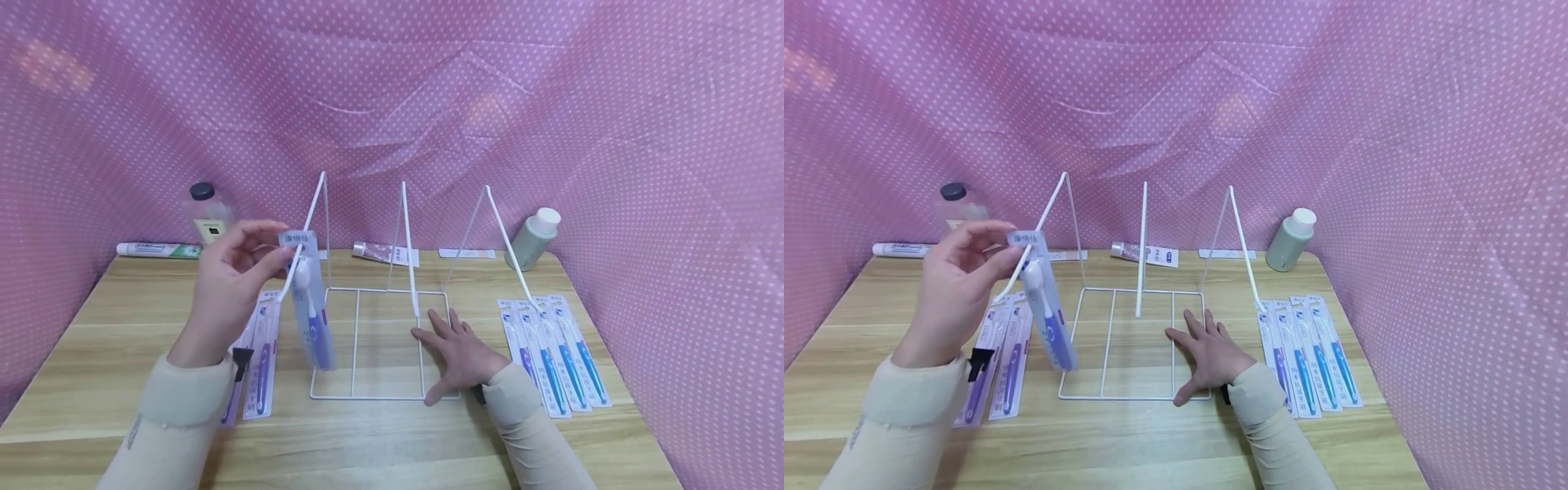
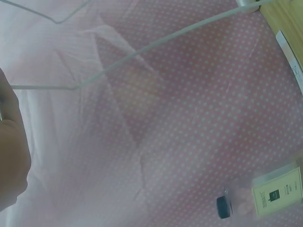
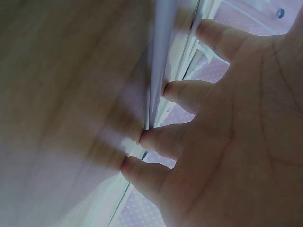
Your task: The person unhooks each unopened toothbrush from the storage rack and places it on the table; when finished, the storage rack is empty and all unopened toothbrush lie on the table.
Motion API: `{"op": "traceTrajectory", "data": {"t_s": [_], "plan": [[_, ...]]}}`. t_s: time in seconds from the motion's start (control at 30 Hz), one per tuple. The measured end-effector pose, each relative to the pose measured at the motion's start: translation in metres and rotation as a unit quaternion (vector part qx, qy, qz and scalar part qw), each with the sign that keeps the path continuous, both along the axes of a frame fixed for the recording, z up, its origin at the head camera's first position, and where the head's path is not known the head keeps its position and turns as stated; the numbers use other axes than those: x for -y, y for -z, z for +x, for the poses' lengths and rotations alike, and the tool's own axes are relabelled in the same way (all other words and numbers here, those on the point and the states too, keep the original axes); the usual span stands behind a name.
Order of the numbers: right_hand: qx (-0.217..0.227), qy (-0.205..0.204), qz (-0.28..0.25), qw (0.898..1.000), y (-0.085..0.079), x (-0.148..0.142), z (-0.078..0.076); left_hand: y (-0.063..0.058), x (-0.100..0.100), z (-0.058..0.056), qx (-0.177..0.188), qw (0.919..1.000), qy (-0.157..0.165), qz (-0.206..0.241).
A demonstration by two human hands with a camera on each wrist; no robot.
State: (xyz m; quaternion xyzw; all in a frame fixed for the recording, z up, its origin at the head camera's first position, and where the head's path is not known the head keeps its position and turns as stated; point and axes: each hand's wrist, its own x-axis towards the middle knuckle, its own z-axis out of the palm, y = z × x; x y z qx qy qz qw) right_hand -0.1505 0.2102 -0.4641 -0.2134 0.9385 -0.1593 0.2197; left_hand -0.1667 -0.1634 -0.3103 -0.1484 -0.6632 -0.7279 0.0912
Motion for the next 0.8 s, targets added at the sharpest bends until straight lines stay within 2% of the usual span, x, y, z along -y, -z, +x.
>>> {"op": "traceTrajectory", "data": {"t_s": [0.13,0.23,0.4,0.47,0.63,0.7,0.8], "plan": [[0.003,0.001,0.000,1.000,0.000,0.001,0.000,0.001,0.004,0.019,-0.016,0.9998,-0.013,-0.008],[0.002,0.000,0.002,1.000,0.000,0.001,0.000,0.003,0.004,0.028,-0.040,0.9990,-0.016,0.005],[0.002,0.001,0.003,1.000,0.000,0.000,0.000,0.001,0.005,0.037,-0.084,0.9960,0.012,0.027],[0.004,0.002,0.003,1.000,0.000,0.000,0.000,-0.001,0.006,0.041,-0.090,0.9955,0.020,0.023],[0.006,0.005,0.007,1.000,0.000,0.000,0.000,-0.006,0.010,0.051,-0.088,0.9960,0.014,-0.003],[0.006,0.006,0.005,1.000,0.000,0.000,0.000,-0.007,0.012,0.055,-0.102,0.9945,0.024,0.005],[0.007,0.007,0.005,1.000,0.000,0.000,0.000,-0.006,0.016,0.059,-0.136,0.9877,0.058,0.051]]}}
